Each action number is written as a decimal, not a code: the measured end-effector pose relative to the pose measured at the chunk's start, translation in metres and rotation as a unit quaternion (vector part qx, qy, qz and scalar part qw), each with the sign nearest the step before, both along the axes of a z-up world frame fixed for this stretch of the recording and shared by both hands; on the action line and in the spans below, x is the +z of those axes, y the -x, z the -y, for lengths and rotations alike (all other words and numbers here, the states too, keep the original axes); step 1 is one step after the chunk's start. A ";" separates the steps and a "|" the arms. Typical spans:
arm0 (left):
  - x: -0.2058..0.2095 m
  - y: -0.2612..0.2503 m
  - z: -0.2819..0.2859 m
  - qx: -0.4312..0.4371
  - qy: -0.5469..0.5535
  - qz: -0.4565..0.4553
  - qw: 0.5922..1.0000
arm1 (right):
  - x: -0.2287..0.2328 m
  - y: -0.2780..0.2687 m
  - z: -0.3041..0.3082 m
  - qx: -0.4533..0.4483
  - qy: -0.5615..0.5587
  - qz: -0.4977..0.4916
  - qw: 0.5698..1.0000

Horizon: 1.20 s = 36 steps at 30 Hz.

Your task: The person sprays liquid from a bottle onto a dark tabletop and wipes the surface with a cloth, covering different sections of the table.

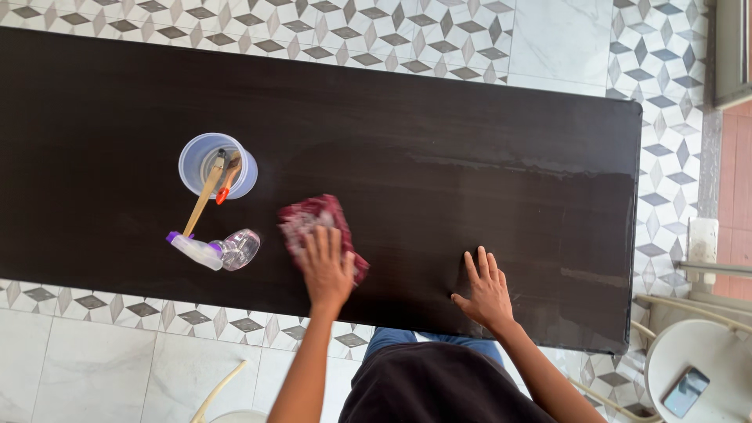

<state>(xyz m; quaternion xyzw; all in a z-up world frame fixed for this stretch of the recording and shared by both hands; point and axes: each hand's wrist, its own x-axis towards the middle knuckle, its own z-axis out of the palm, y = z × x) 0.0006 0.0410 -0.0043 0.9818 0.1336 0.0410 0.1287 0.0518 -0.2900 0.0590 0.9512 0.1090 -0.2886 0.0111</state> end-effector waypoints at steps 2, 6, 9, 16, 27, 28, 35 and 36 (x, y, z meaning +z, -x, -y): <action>-0.004 -0.010 -0.010 0.034 -0.015 -0.023 0.999 | 0.000 0.002 0.002 0.009 -0.003 0.003 1.000; 0.000 -0.012 0.011 0.064 -0.024 -0.031 0.997 | -0.003 0.000 0.004 0.012 -0.021 0.011 1.000; 0.006 -0.003 0.062 -0.002 0.019 -0.048 0.999 | -0.004 0.006 0.011 0.019 -0.033 0.024 0.999; 0.003 0.047 0.157 -0.132 0.070 -0.038 0.988 | -0.004 0.005 0.025 0.036 -0.062 0.024 0.997; -0.027 0.111 0.014 0.168 0.003 -0.062 0.984 | 0.006 0.019 0.061 0.095 -0.060 0.002 0.994; -0.033 0.112 0.010 0.173 -0.003 -0.072 0.982 | 0.005 0.021 0.064 0.102 -0.064 0.008 0.993; -0.043 0.110 0.062 0.134 -0.037 0.021 0.990 | 0.003 0.025 0.073 0.104 -0.091 0.016 0.990; -0.039 0.104 0.083 0.110 -0.039 0.053 0.992 | 0.003 0.023 0.072 0.104 -0.101 0.023 0.989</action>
